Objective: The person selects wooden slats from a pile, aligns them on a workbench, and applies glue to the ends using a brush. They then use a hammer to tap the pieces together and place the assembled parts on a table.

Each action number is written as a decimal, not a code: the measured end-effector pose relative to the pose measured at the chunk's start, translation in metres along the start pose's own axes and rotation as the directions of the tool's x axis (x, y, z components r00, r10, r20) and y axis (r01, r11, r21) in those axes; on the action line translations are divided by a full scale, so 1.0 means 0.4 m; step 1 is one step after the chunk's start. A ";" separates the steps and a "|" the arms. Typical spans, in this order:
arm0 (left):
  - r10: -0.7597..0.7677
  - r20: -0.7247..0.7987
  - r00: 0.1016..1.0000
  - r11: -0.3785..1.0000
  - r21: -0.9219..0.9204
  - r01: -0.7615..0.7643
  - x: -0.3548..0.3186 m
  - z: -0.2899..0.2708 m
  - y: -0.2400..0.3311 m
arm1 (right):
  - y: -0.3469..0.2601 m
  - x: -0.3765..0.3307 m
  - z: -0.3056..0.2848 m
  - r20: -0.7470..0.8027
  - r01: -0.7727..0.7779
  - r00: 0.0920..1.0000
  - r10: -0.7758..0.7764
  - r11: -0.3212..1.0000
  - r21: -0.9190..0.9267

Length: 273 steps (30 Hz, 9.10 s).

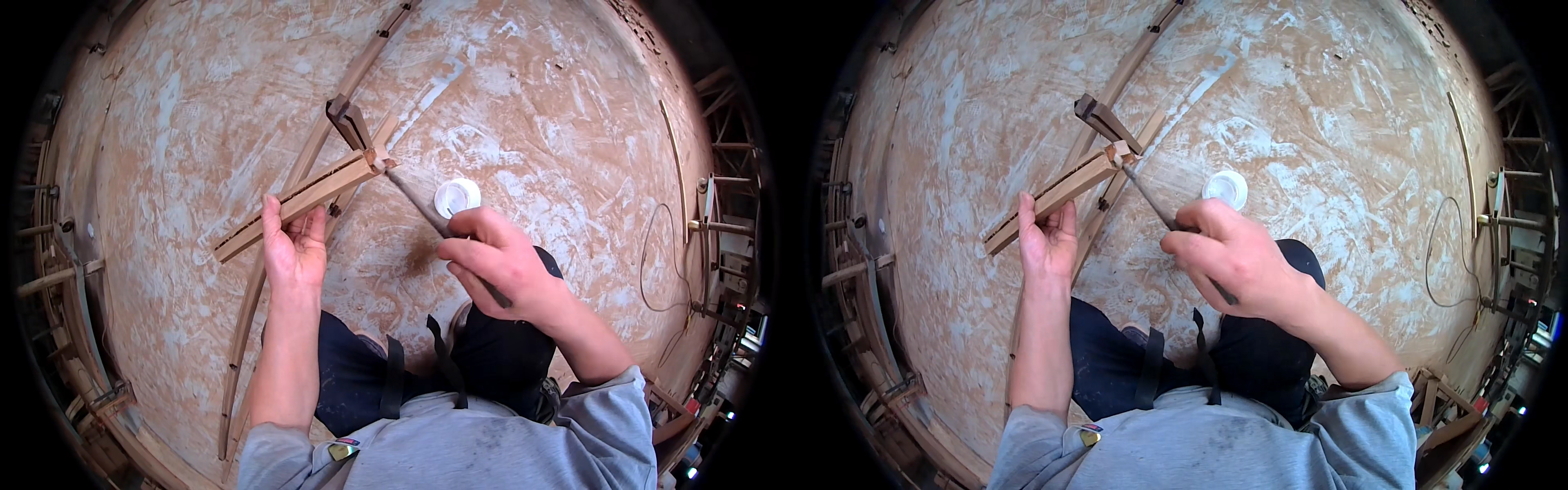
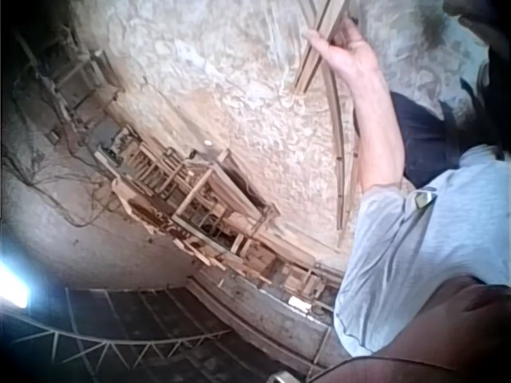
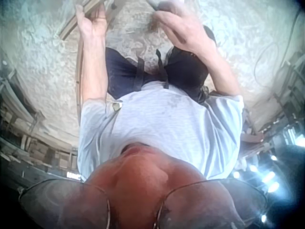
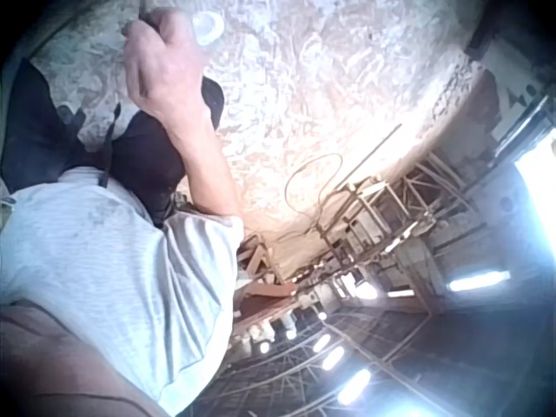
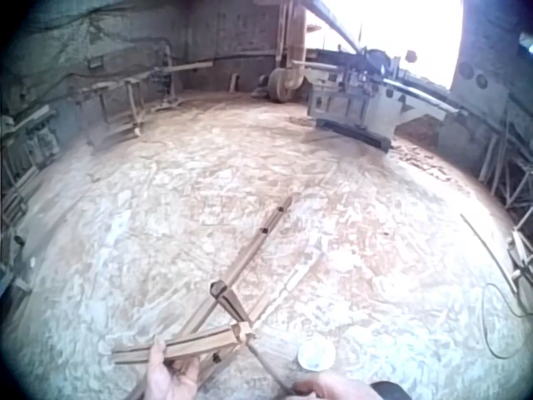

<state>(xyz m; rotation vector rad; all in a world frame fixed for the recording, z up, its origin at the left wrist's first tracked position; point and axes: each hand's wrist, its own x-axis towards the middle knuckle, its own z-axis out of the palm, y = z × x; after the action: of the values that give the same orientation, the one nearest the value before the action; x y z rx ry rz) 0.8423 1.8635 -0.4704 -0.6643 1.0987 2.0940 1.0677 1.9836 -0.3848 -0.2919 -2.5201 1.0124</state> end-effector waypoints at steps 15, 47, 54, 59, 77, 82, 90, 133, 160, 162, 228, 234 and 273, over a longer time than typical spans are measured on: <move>-0.005 0.043 0.999 0.999 0.052 0.003 -0.010 -0.004 0.007 | 0.055 -0.026 -0.043 -0.048 -0.216 0.970 0.240 0.932 0.293; 0.025 0.196 0.980 0.997 0.063 -0.038 -0.031 0.007 -0.002 | 0.133 -0.076 -0.107 -0.152 -0.250 0.736 0.660 0.473 0.845; 0.036 0.372 0.927 0.999 -0.008 -0.036 -0.016 -0.009 -0.008 | 0.070 -0.068 -0.063 -0.198 -0.210 0.925 0.323 0.873 0.441; 0.060 0.416 0.907 0.998 -0.021 -0.056 -0.019 -0.001 -0.014 | 0.074 -0.069 -0.087 -0.145 -0.255 0.933 0.330 0.889 0.382; -0.012 0.543 0.840 0.978 -0.167 0.122 0.026 -0.029 0.025 | 0.432 -0.216 0.002 0.021 -0.730 0.328 0.944 0.240 0.640; -0.032 0.537 0.843 0.979 -0.155 0.135 0.025 -0.035 0.039 | 0.524 -0.238 0.100 0.092 -0.785 0.355 0.930 0.243 0.571; -0.038 0.589 0.807 0.976 -0.150 0.156 0.020 -0.037 0.053 | 0.556 -0.270 0.151 0.124 -0.825 0.352 0.928 0.246 0.508; 0.004 0.643 0.766 0.987 -0.124 0.098 -0.016 -0.002 0.005 | 0.112 -0.115 -0.097 -0.049 -0.498 0.783 0.620 0.672 0.548; -0.069 0.524 0.849 0.990 -0.067 0.122 -0.003 0.002 -0.004 | 0.365 -0.264 -0.072 0.045 -0.110 0.640 0.767 0.033 0.993; -0.079 0.534 0.842 0.987 -0.074 0.140 -0.005 0.010 -0.012 | 0.295 -0.227 -0.100 0.029 -0.106 0.722 0.691 0.068 0.992; -0.474 0.639 0.605 0.382 0.769 -0.513 -1.087 0.407 0.345 | -1.232 -0.776 -0.211 0.195 -0.181 -0.403 0.894 -0.287 0.941; -0.544 0.701 0.462 0.413 0.702 -0.580 -1.226 0.381 0.339 | -1.593 -1.044 -0.011 0.043 -0.322 -0.646 0.762 -0.323 0.890; 0.466 0.378 0.800 0.499 0.634 -0.591 -1.993 -1.507 1.513 | -2.276 -2.262 0.476 -0.001 -0.718 -0.587 0.810 -0.520 0.463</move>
<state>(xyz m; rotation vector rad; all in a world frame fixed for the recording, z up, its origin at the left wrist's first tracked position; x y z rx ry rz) 0.9755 0.8397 0.0766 0.2987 2.0731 1.8353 1.7555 0.9115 -0.1377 -2.8102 -0.7186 1.3098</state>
